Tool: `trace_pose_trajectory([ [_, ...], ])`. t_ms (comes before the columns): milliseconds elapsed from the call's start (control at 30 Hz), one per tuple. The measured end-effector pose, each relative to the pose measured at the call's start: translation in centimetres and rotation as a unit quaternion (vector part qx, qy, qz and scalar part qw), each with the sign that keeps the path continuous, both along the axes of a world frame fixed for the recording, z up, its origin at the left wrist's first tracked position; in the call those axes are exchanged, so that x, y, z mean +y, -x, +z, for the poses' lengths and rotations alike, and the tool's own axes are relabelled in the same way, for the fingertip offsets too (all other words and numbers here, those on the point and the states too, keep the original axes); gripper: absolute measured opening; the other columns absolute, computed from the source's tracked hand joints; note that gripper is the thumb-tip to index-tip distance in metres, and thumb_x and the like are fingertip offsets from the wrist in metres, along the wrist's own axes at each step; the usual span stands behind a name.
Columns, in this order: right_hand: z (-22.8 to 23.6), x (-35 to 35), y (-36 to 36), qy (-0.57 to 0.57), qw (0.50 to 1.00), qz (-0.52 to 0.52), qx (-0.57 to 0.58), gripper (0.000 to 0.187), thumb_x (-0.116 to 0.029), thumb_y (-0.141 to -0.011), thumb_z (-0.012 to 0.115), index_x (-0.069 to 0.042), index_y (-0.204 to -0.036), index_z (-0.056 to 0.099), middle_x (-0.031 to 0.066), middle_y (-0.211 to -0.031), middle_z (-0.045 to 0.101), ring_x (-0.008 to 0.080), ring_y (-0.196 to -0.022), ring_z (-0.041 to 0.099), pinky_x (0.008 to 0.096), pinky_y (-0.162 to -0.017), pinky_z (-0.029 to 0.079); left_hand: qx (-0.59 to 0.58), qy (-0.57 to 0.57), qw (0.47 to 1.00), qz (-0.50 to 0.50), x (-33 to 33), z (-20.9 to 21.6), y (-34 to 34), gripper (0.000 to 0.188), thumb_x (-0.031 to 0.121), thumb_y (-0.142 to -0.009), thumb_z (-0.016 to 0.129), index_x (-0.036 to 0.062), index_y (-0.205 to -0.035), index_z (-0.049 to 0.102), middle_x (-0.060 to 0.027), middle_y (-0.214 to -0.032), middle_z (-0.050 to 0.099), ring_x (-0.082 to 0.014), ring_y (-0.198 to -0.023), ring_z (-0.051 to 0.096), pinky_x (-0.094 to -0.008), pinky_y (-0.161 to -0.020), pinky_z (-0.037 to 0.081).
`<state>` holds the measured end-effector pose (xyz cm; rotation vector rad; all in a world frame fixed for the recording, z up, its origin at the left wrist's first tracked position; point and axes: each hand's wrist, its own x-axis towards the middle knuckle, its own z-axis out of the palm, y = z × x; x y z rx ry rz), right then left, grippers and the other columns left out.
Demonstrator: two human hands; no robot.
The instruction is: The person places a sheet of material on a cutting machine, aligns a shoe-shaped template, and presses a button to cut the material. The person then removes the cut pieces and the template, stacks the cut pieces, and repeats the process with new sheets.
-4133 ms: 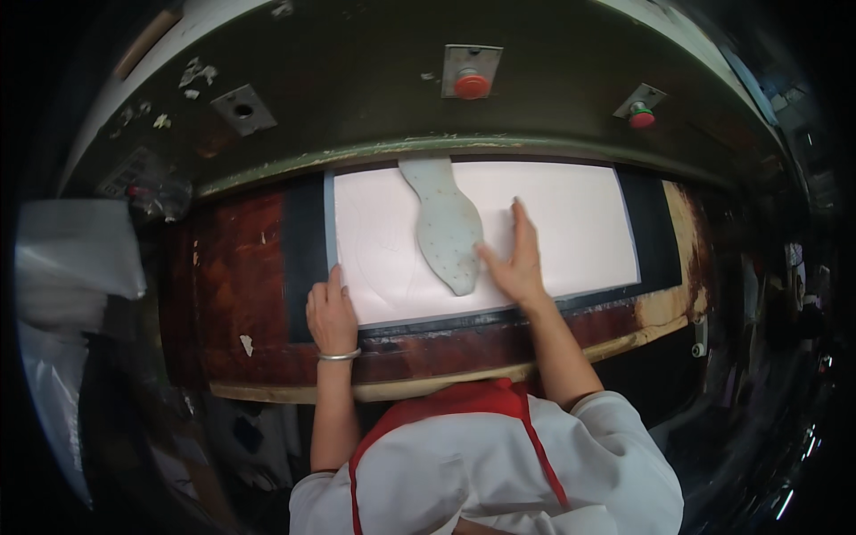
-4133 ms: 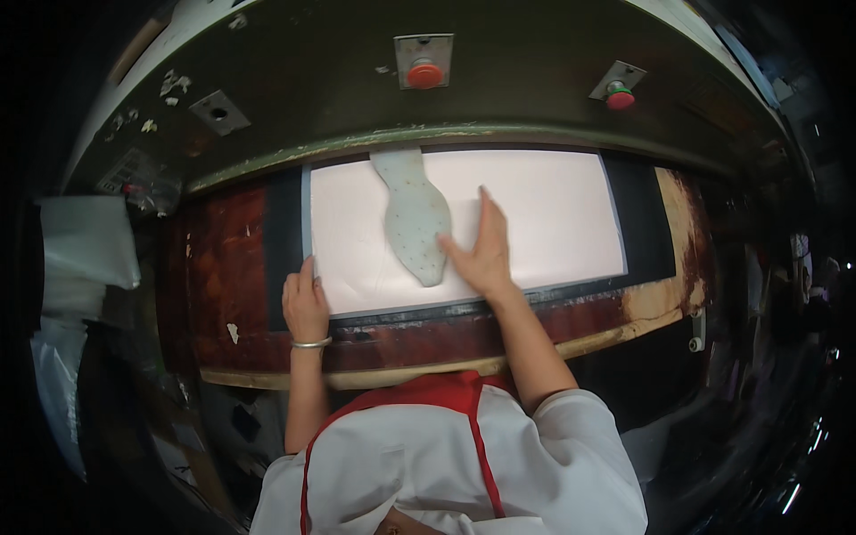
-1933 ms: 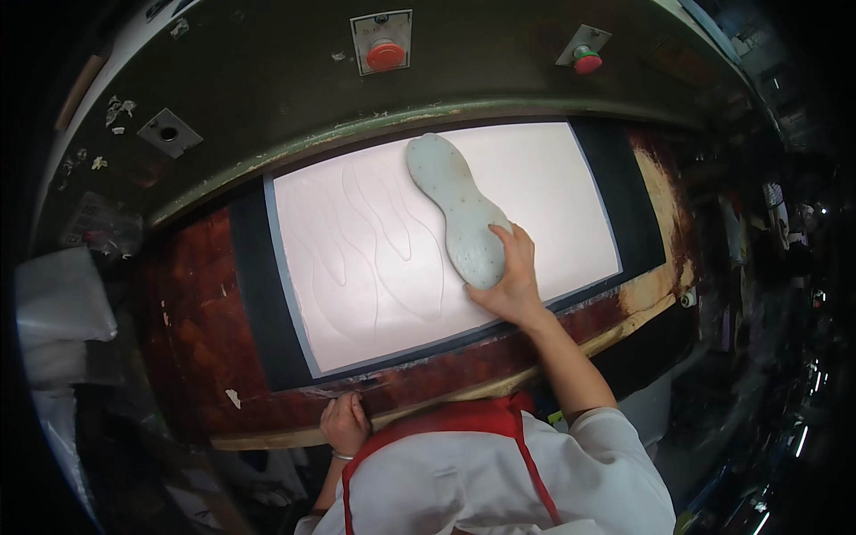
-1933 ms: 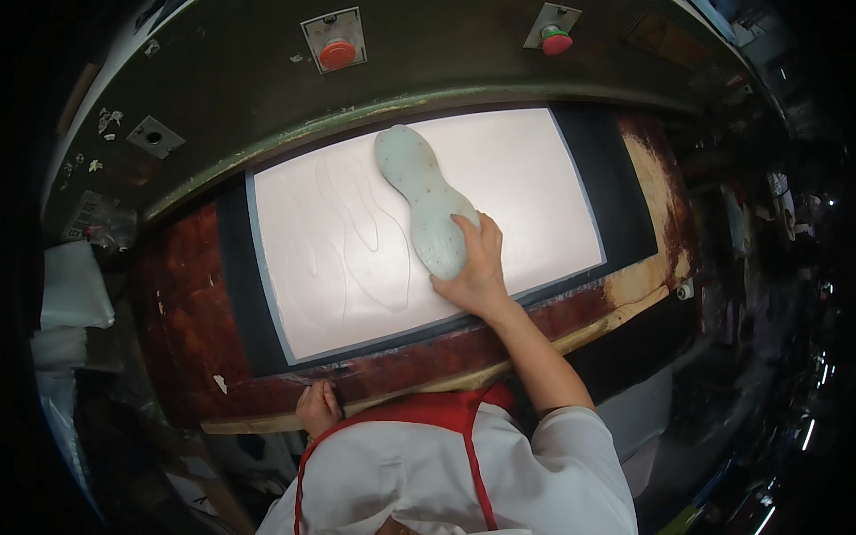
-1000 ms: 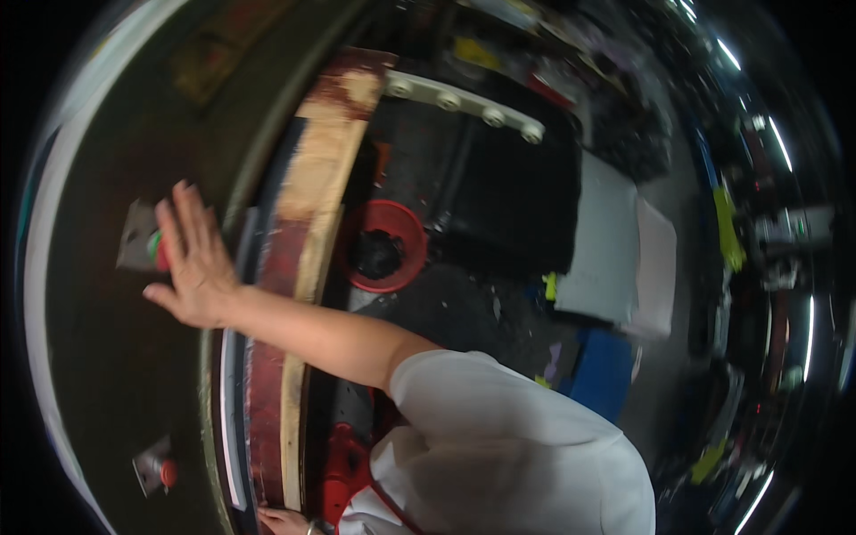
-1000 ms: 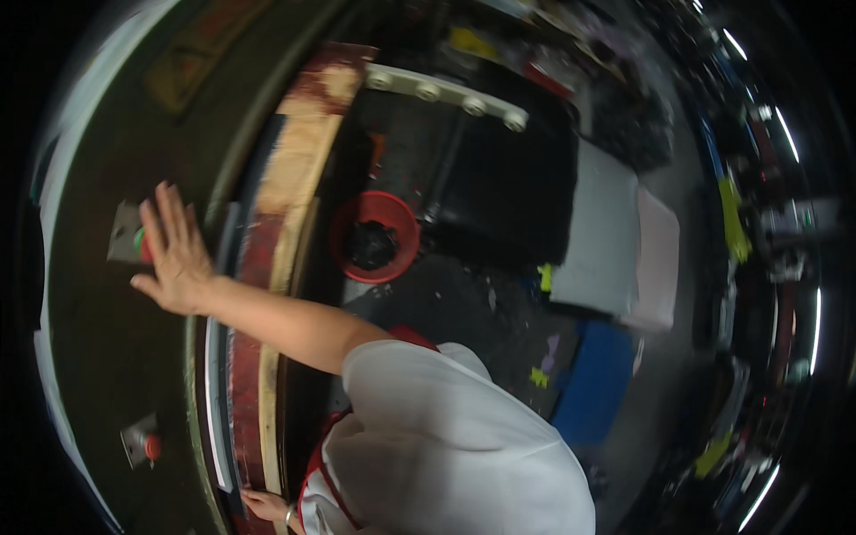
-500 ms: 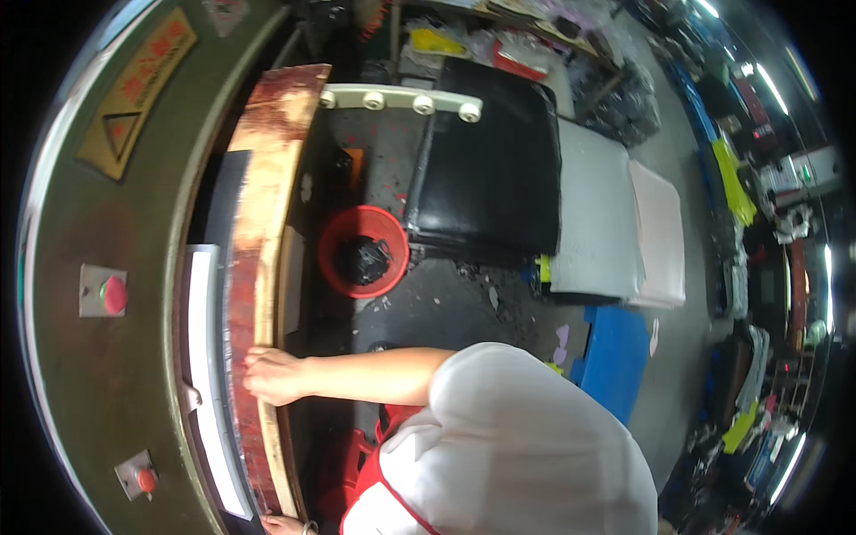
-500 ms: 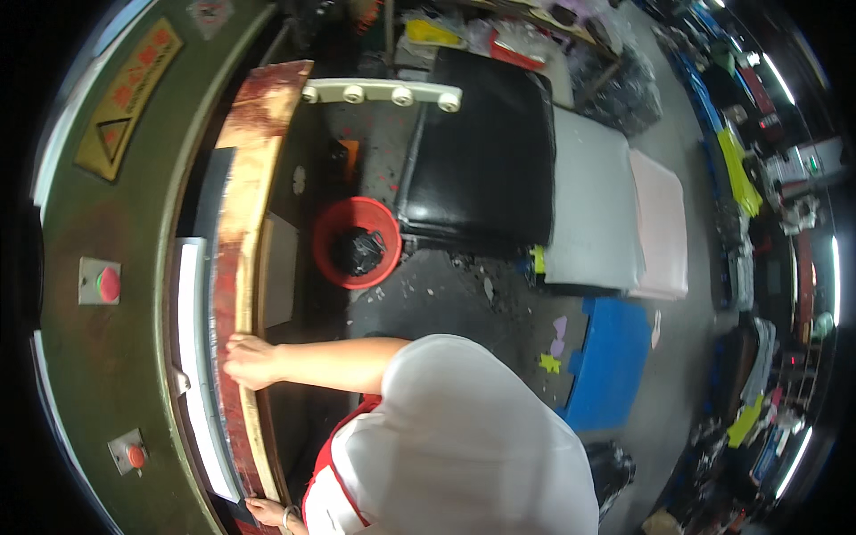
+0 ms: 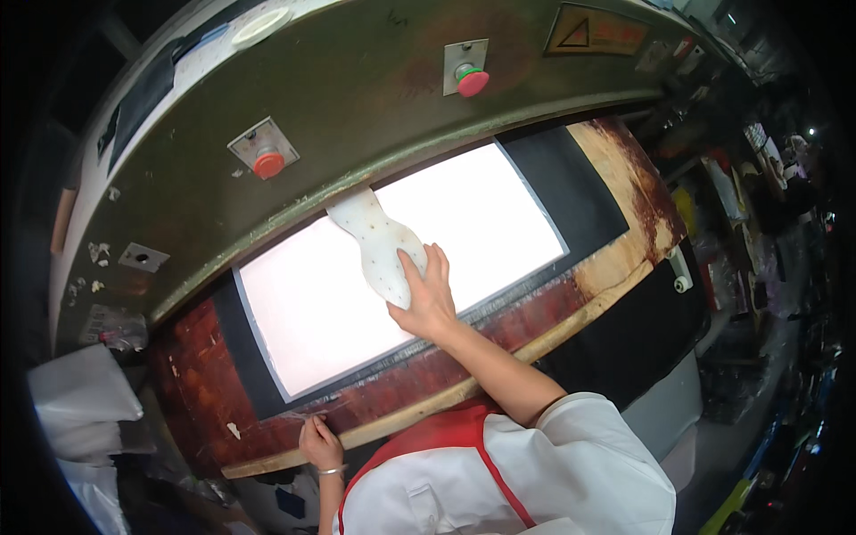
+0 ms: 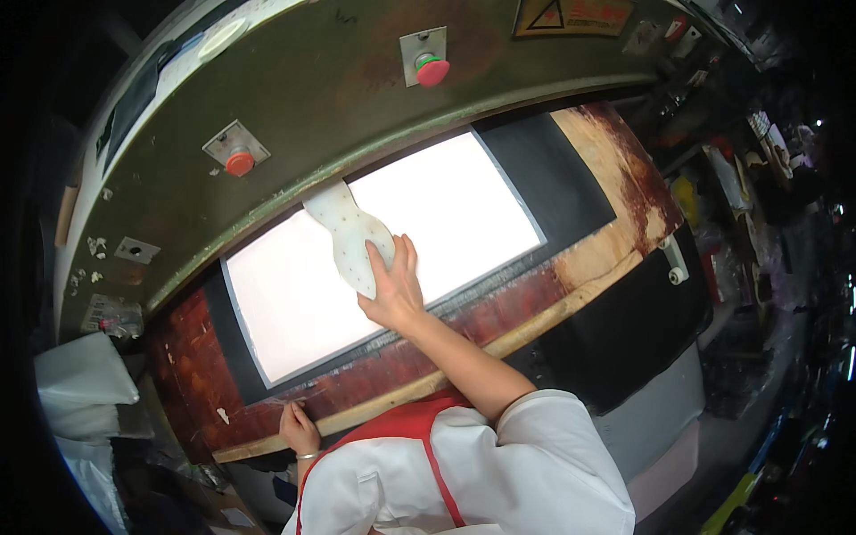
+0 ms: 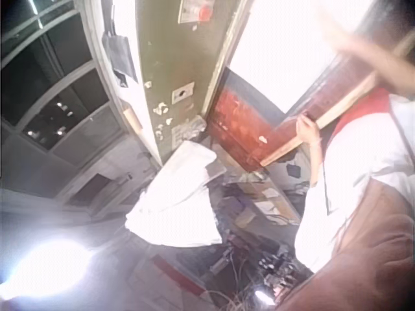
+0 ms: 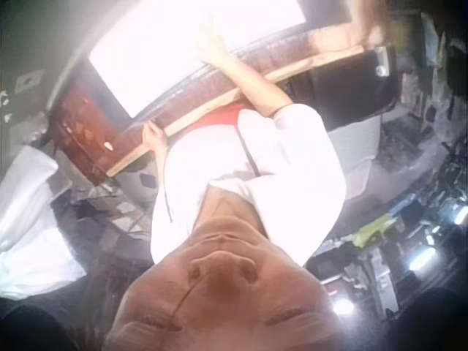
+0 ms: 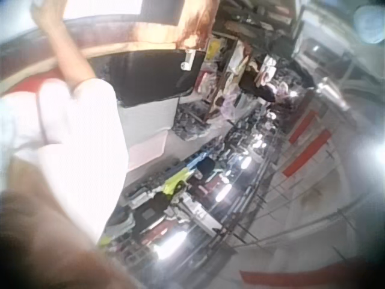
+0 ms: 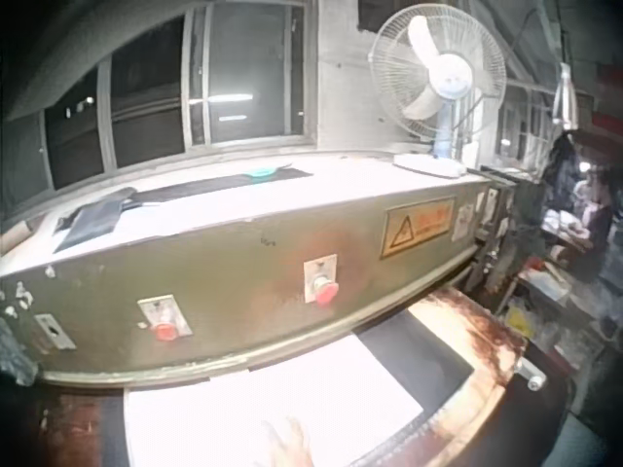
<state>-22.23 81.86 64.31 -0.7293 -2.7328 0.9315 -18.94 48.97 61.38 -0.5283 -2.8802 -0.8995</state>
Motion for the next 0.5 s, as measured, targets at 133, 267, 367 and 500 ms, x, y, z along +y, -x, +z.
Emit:
trace_pose_trajectory([
  [133,-0.9,2.7,-0.2,0.019,0.996,0.028,0.087,0.086,-0.01,-0.058,0.081,-0.003,-0.133,0.04,0.0267,-0.135,0.032,0.0421,-0.128,0.03,0.0474,-0.104,0.033,-0.062,0.019,0.998,0.023,0.6,-0.6,-0.4,0.016,0.009,-0.089,0.049,0.0034,-0.079,0.06,-0.016,-0.069,0.057,-0.0361,-0.065,0.055,-0.0434,-0.059,0.043],
  [267,3.1,9.8,0.6,0.488,0.864,-0.045,0.111,0.083,0.001,-0.061,0.081,-0.005,-0.131,0.036,0.0152,-0.114,0.057,0.0194,-0.105,0.056,0.0333,-0.09,0.047,-0.109,0.055,0.992,0.013,1.9,-0.4,0.0,0.014,0.009,-0.087,0.051,0.0039,-0.076,0.057,-0.016,-0.069,0.055,-0.0364,-0.065,0.054,-0.0439,-0.058,0.042],
  [367,3.9,12.3,0.1,0.292,0.952,-0.027,0.09,0.084,0.0,-0.06,0.08,-0.006,-0.132,0.036,0.0186,-0.12,0.052,0.0277,-0.113,0.051,0.0376,-0.096,0.043,-0.104,0.059,0.993,0.0,3.0,0.2,0.3,0.014,0.01,-0.086,0.052,0.0046,-0.074,0.056,-0.0159,-0.068,0.054,-0.0365,-0.064,0.052,-0.0445,-0.057,0.041],
  [500,1.3,12.9,-0.8,-0.022,0.993,0.037,0.107,0.091,-0.005,-0.058,0.08,-0.003,-0.136,0.033,0.0232,-0.13,0.041,0.0366,-0.124,0.04,0.0428,-0.103,0.035,-0.077,0.039,0.996,-0.012,3.3,0.0,0.8,0.013,0.011,-0.084,0.053,0.005,-0.074,0.055,-0.0164,-0.068,0.053,-0.0366,-0.064,0.052,-0.045,-0.057,0.041],
])
